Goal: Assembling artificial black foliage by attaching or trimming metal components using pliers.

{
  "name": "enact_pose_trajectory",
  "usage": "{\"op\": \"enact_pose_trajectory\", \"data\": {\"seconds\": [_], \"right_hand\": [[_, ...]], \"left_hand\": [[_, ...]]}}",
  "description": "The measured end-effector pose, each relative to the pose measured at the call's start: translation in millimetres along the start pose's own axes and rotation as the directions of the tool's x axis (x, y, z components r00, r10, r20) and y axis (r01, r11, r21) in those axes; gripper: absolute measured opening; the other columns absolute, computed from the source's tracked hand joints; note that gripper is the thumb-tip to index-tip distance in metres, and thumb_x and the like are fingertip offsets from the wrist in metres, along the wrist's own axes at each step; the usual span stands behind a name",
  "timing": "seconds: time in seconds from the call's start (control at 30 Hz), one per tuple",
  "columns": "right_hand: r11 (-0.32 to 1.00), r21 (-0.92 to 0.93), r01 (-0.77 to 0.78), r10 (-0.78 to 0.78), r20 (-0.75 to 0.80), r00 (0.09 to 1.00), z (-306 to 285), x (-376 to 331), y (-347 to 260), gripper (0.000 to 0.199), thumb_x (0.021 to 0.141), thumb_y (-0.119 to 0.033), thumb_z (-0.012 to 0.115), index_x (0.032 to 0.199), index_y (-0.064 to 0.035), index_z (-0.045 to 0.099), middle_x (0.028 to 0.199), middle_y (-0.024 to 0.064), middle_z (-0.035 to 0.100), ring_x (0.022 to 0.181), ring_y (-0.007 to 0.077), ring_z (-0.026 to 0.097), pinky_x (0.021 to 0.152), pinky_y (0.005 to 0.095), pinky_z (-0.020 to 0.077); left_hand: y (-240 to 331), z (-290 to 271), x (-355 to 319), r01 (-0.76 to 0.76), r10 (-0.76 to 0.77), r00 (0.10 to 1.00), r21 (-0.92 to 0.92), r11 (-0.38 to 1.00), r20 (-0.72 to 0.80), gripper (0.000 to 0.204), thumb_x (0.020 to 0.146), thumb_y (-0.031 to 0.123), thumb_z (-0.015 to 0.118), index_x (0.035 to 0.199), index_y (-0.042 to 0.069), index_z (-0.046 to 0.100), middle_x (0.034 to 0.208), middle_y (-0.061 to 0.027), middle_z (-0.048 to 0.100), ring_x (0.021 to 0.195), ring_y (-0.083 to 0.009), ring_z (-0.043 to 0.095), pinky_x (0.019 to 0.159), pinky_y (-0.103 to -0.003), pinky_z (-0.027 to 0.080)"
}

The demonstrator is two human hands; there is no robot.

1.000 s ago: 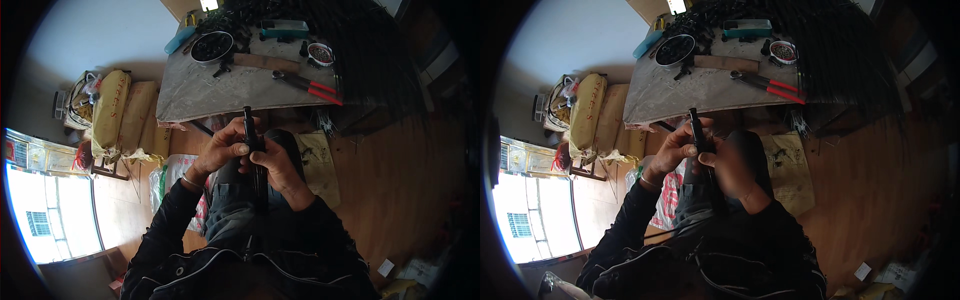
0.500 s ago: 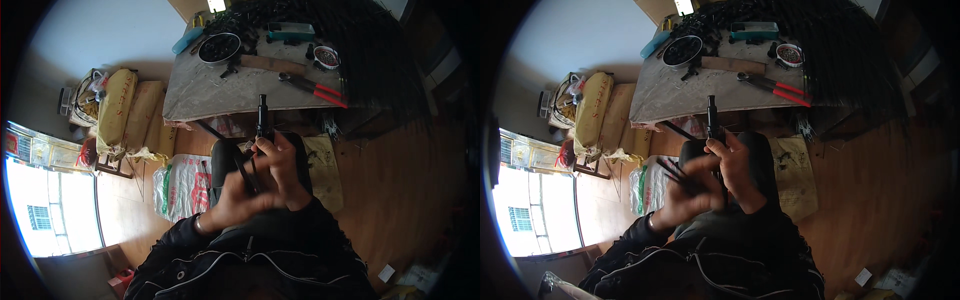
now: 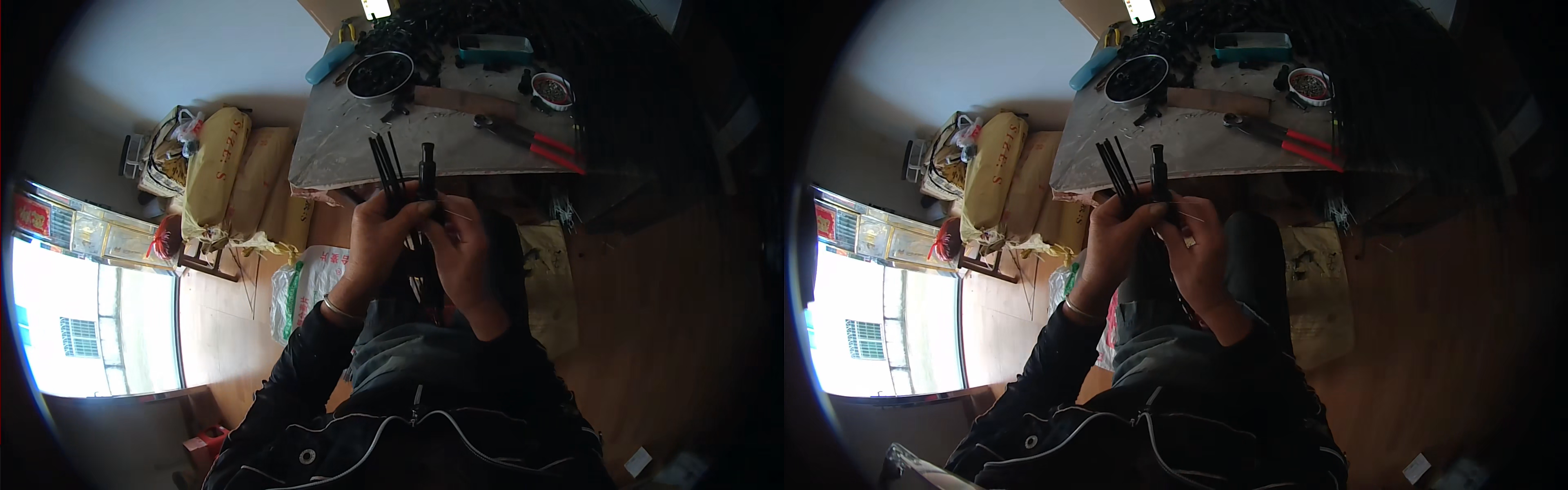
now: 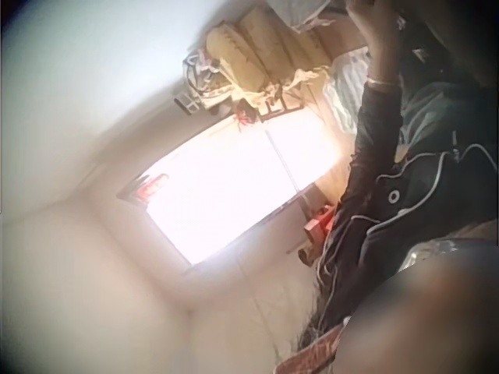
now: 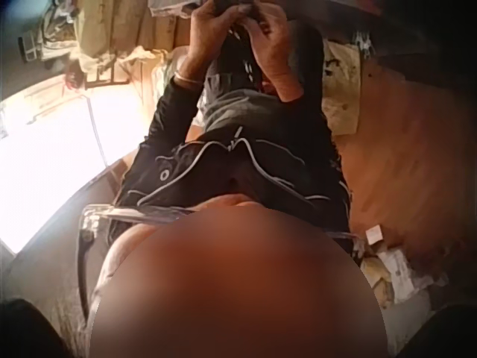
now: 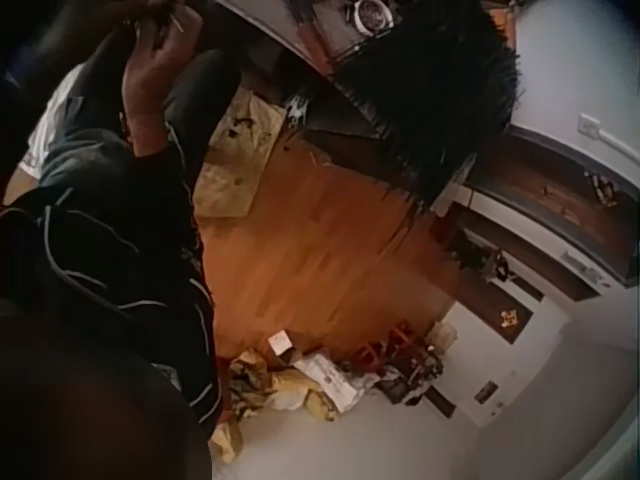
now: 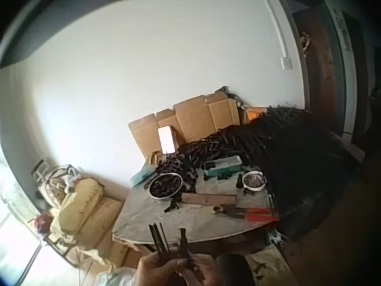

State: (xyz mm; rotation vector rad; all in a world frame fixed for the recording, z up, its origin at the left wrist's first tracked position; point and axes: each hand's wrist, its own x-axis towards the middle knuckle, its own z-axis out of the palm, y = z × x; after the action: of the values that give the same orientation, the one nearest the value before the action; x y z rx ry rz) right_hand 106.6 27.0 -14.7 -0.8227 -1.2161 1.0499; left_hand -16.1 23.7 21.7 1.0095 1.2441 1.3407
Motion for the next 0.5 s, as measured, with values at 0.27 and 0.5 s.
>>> {"op": "enact_pose_trajectory", "data": {"seconds": [0.27, 0.5], "right_hand": [[0.945, 0.001, -0.327, 0.321, 0.191, 0.928, -24, 7, 2, 0.022, 0.086, -0.024, 0.072, 0.090, -0.0027, 0.067, 0.061, -0.0032, 0.055, 0.059, 0.0052, 0.052, 0.056, 0.0219, 0.0409], [0.794, 0.137, -0.592, 0.496, 0.417, 0.762, -29, 15, 16, 0.024, 0.086, -0.029, 0.072, 0.081, -0.0065, 0.066, 0.063, -0.0082, 0.050, 0.059, -0.0001, 0.043, 0.051, 0.0187, 0.0314]], "left_hand": [[-1, 3, -11, -0.081, 0.081, 0.997, -0.001, 0.997, -0.018, 0.027, 0.084, 0.005, 0.072, 0.109, 0.001, 0.065, 0.093, -0.0026, 0.068, 0.086, -0.0090, 0.062, 0.078, -0.024, 0.051], [-3, 10, -19, -0.186, 0.191, 0.980, 0.069, 0.980, -0.062, 0.029, 0.085, 0.006, 0.070, 0.113, 0.001, 0.064, 0.097, -0.0032, 0.069, 0.089, -0.0085, 0.062, 0.082, -0.025, 0.050]]}}
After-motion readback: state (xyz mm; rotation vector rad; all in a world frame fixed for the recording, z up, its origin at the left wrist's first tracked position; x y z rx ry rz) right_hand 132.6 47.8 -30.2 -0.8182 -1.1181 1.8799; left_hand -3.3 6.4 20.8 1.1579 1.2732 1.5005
